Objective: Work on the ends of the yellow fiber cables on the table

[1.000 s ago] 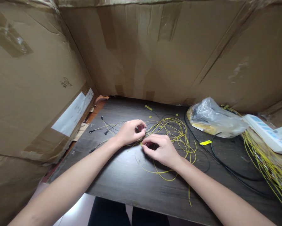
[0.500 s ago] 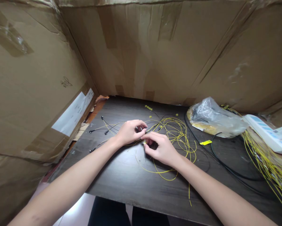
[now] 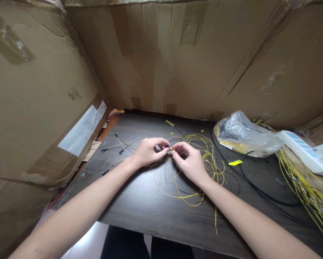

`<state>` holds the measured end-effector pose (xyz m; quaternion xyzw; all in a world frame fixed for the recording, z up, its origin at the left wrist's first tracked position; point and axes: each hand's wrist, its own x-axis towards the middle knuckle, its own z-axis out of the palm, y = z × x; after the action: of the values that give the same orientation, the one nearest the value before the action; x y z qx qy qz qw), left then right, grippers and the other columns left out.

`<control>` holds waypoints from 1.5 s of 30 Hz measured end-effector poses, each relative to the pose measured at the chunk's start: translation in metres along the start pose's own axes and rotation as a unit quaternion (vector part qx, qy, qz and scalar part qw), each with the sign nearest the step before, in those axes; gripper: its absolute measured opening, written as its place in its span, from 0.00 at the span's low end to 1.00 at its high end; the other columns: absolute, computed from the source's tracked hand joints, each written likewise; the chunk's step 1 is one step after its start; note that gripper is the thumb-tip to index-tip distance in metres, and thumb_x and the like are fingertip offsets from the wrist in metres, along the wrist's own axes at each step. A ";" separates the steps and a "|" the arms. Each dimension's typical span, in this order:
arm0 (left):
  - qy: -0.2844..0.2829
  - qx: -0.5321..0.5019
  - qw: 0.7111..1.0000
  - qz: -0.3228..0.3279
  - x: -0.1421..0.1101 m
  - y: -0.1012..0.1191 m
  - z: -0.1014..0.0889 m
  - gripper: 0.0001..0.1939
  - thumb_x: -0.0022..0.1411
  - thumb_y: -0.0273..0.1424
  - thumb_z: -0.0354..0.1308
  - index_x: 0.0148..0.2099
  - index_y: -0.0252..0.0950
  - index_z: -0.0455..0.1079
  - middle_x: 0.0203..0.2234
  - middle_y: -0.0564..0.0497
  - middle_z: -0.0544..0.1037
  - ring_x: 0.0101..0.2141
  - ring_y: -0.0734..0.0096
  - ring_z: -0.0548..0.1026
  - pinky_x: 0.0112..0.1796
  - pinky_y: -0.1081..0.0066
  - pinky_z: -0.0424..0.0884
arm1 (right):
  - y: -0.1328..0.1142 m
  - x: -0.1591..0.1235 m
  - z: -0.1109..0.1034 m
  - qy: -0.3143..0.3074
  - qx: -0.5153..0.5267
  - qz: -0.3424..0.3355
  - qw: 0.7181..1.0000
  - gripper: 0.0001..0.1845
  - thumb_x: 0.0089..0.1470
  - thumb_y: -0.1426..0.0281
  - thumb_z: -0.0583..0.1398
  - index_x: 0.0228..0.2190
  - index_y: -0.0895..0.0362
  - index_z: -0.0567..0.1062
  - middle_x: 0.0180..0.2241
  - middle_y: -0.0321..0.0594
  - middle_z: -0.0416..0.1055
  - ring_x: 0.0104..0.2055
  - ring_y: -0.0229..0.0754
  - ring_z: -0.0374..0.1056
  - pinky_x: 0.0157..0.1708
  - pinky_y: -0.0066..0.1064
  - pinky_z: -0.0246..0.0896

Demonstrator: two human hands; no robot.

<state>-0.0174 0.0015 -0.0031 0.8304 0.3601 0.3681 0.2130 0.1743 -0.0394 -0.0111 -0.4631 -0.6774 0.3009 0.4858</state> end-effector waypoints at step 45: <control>0.014 0.002 0.998 0.059 0.001 -0.002 0.000 0.07 0.65 0.31 0.63 0.41 0.34 0.80 0.29 0.50 0.82 0.23 0.78 0.75 0.27 0.78 0.72 | 0.002 0.002 0.000 0.016 0.033 0.041 0.998 0.09 0.54 0.64 0.64 0.33 0.56 0.79 0.31 0.40 0.78 0.30 0.41 0.71 0.32 0.32 0.66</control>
<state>-0.0180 0.0040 -0.0039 0.8452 0.3140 0.3913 0.1843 0.1745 -0.0367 -0.0119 -0.4793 -0.6395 0.3352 0.4990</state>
